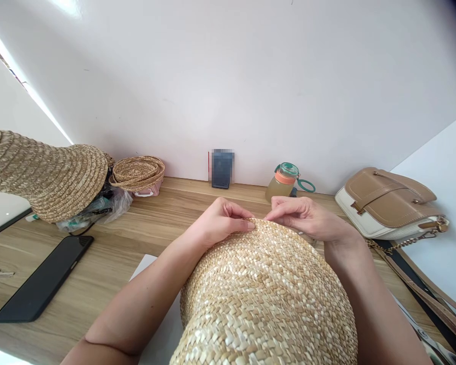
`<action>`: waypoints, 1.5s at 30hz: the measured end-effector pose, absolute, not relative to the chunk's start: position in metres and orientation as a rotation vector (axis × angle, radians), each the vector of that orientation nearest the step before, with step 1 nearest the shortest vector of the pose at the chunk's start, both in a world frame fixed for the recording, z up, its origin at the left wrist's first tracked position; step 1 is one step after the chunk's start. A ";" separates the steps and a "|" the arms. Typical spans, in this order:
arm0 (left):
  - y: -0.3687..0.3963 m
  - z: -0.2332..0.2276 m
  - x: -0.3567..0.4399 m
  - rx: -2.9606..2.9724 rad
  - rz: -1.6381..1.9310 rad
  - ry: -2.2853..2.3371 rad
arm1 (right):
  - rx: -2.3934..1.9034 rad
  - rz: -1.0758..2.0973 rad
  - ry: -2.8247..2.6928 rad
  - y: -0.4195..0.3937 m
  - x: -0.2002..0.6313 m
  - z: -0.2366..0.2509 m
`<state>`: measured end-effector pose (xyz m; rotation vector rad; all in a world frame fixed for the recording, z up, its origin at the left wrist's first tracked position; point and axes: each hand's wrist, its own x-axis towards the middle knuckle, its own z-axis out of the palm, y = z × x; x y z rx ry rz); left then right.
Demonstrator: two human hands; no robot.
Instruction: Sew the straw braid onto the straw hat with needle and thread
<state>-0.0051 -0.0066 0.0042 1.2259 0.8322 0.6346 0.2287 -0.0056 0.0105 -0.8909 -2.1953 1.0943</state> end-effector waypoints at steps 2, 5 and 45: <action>-0.007 0.004 -0.005 1.229 0.640 0.829 | -0.893 1.089 -2.196 -0.005 0.229 0.011; -0.006 0.004 -0.006 1.236 0.641 0.824 | -0.886 1.099 -2.191 -0.005 0.230 0.010; -0.007 0.006 -0.003 1.311 0.627 0.813 | -0.887 1.146 -2.148 -0.006 0.218 0.005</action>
